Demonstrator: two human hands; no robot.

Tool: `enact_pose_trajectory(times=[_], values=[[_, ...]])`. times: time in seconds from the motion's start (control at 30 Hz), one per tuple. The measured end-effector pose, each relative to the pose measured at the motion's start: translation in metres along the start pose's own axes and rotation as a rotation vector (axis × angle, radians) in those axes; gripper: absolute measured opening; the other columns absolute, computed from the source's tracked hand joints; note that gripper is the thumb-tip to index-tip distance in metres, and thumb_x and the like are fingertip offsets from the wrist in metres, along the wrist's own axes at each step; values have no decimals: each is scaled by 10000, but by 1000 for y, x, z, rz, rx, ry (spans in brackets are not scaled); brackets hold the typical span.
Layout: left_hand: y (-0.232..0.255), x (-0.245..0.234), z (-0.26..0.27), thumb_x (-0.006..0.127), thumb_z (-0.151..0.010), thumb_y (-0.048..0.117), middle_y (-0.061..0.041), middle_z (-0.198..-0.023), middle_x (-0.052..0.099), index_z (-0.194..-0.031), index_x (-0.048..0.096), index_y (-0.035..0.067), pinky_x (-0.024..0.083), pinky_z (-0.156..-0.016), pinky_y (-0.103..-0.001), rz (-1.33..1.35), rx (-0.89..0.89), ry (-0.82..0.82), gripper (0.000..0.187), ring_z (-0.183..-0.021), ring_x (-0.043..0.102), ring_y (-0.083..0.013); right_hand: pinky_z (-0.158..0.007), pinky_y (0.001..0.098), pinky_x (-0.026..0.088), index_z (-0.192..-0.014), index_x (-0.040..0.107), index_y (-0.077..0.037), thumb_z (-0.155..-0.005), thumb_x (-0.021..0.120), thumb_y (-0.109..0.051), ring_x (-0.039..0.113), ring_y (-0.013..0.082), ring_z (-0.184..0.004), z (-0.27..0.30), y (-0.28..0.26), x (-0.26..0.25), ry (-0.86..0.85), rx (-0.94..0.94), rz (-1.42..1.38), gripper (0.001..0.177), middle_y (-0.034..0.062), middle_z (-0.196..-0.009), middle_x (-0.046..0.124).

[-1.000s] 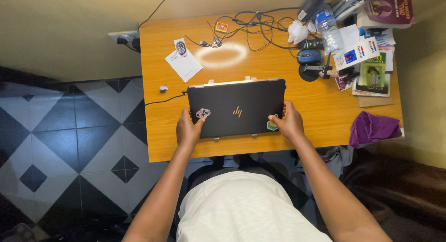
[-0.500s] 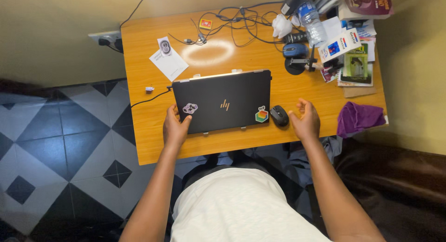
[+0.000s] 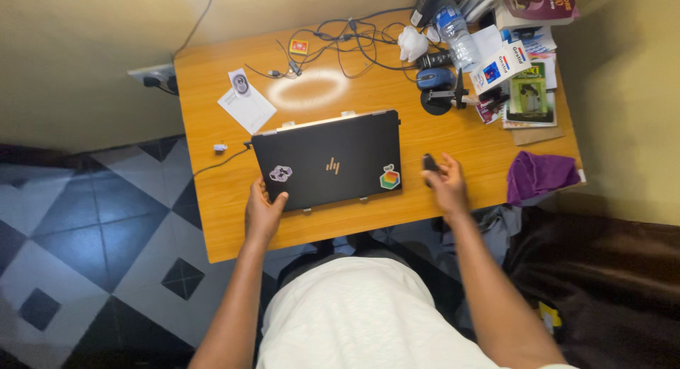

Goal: The person moves various items including a laptop, a mouse, documents, and small boxes on a desk, placing some items into a drawer and rearranging books and a water bottle.

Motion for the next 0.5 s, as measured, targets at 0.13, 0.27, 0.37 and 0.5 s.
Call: enact_pose_trajectory(times=[0.13,0.27,0.37,0.5], values=[[-5,4,-1,771,-859,146,-188,-1352,617,-1470,397,10,512,-1007,-368,-56,-37,-12,729,-1204,648,-262,-913,410,546,-1432,529,-15,-916,589,-285,652,287,-1086,4,-6,-32,-222,213,-755,585,186,-1308,646],[-2,0,-1,762,-871,152,-179,-1323,643,-1449,422,8,524,-1001,-361,-59,-60,-25,686,-1192,664,-257,-884,378,550,-1398,561,-20,-952,428,-344,665,271,-1072,10,-16,-68,-199,202,-878,567,181,-1285,684],[5,1,-1,757,-875,174,-176,-1308,652,-1447,424,7,534,-985,-359,-73,-83,-17,683,-1169,681,-258,-859,381,534,-1408,558,-12,-967,464,-336,652,272,-1044,-2,-10,-75,-148,100,-697,555,184,-1246,673],[12,-5,1,776,-873,218,-184,-1291,658,-1438,454,16,525,-968,-381,-225,-111,4,681,-1145,676,-277,-937,396,505,-1427,479,-39,-856,720,-288,630,289,-1087,-15,-7,-43,111,-46,81,668,168,-1207,644]])
Point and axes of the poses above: each hand's wrist, its own z-axis away from the middle knuckle, its own x-axis out of the palm, y = z × x, the point moved 8 cm from there along -z, towards the middle knuckle
